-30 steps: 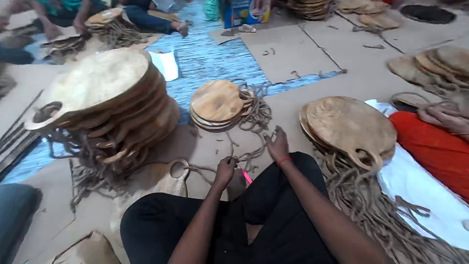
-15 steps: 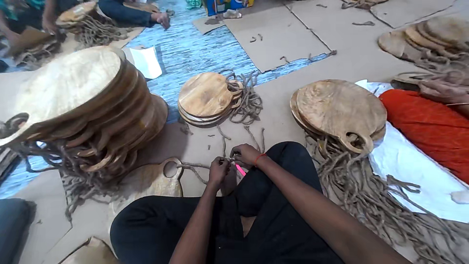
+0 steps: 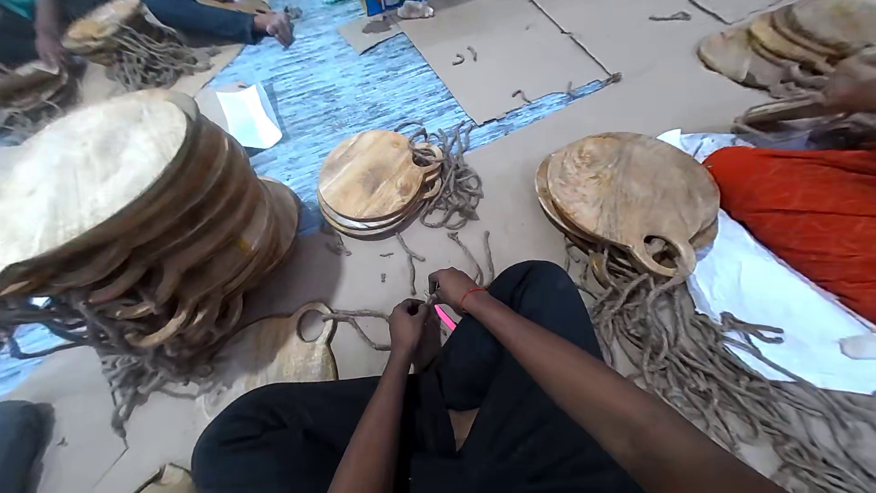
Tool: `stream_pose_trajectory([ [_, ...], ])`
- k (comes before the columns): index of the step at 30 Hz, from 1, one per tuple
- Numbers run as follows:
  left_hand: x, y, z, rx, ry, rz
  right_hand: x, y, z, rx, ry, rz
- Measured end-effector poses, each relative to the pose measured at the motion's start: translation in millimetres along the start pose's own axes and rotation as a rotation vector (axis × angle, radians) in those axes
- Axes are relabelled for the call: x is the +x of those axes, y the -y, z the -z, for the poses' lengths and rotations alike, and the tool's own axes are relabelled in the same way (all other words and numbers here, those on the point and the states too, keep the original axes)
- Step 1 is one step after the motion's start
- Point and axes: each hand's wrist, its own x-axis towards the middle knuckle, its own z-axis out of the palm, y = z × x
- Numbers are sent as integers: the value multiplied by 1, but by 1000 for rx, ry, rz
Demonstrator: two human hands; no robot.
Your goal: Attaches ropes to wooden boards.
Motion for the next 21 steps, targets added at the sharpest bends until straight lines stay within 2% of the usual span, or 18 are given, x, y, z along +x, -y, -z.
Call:
stream_pose_trajectory([
  [10,-2,-14,-3,166,40,70,-5,9,4,-47,83,-102],
  [15,-1,-20,-9,223,-108,76,8,8,1,11,30,-90],
  [21,-10,-21,-9,302,6,61,2,9,2,-24,112,-136],
])
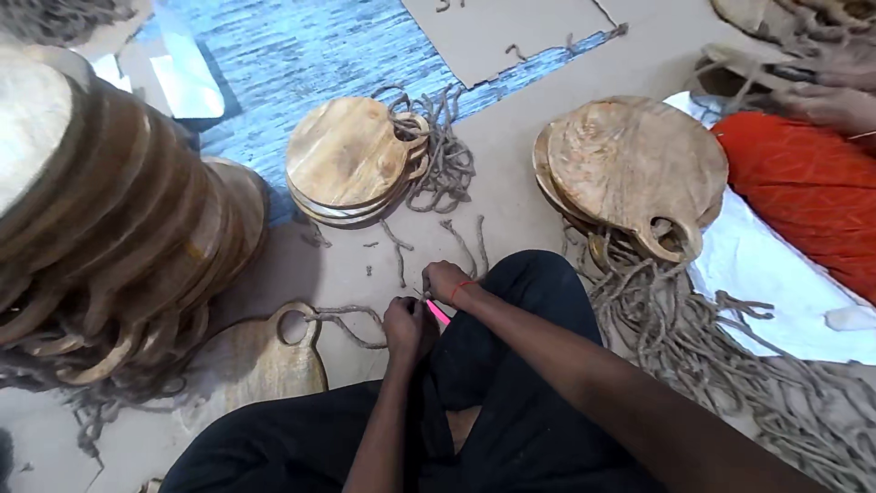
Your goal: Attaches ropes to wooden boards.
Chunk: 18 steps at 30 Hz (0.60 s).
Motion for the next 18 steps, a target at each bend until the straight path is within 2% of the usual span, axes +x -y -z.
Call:
stream_pose_trajectory([
  [4,7,-7,6,12,-63,-11,2,6,-2,26,-100,18],
  [10,-4,-9,8,76,24,-10,-1,2,-9,12,-64,-5],
  [15,21,-7,-1,96,-95,-27,-4,12,-8,-23,-154,4],
  [18,6,-8,7,95,0,-46,-11,13,-5,-40,-93,-18],
])
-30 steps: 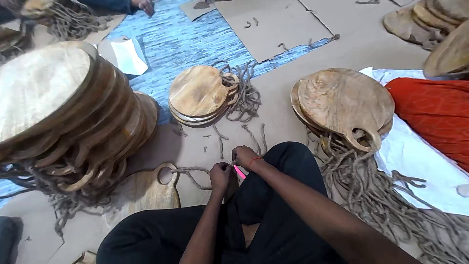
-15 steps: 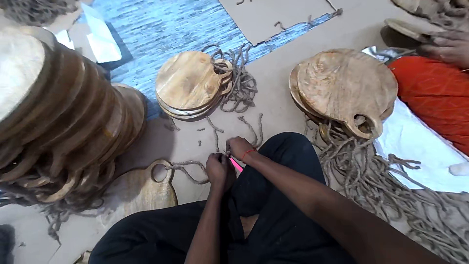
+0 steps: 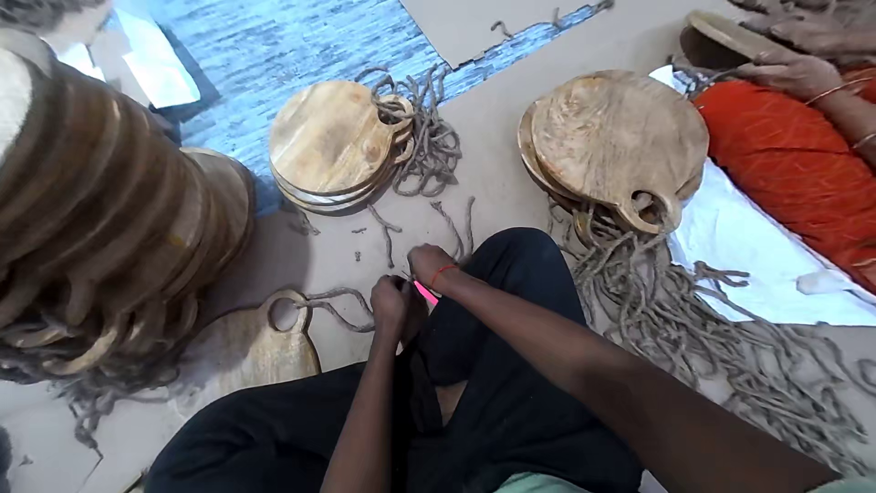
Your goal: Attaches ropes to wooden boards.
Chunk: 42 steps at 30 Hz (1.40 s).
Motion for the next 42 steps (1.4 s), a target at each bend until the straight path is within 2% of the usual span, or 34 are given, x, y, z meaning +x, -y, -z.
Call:
stream_pose_trajectory([
  [3,-5,-1,1,-21,38,65,3,1,1,-24,49,-39],
  [7,19,10,11,21,-50,113,8,2,7,-13,-69,-97],
  [9,24,24,24,-114,-33,71,16,-7,12,46,-91,-78],
  [11,21,39,22,-371,-5,34,15,-14,14,172,-139,-11],
  [14,16,37,20,-623,0,-24,-6,-20,25,449,-397,230],
  [18,0,28,30,-752,38,-72,-63,-73,60,812,-873,535],
  [20,-7,22,37,-797,24,-103,-119,-121,85,798,-1074,498],
  [23,-20,5,51,-771,-33,-162,-220,-192,95,597,-1198,261],
  [25,-30,-9,61,-745,-86,-228,-282,-226,84,418,-1164,46],
  [27,-44,-22,64,-747,-138,-338,-336,-245,65,263,-966,-219],
  [29,-56,-35,65,-769,-211,-480,-362,-250,45,140,-761,-432],
  [31,-63,-46,66,-813,-295,-572,-361,-244,26,107,-737,-492],
  [34,-79,-64,76,-911,-359,-658,-315,-197,6,292,-900,-292],
  [35,-87,-71,81,-952,-370,-688,-292,-176,2,419,-873,-172],
  [37,-103,-82,95,-1060,-382,-764,-236,-124,-5,700,-681,99],
  [39,-121,-97,106,-1170,-352,-866,-178,-75,-14,936,-457,279],
  [40,-132,-105,109,-1220,-317,-928,-150,-56,-19,1058,-367,291],
  [42,-157,-120,108,-1254,-245,-1029,-110,-25,-23,1289,-157,191],
])
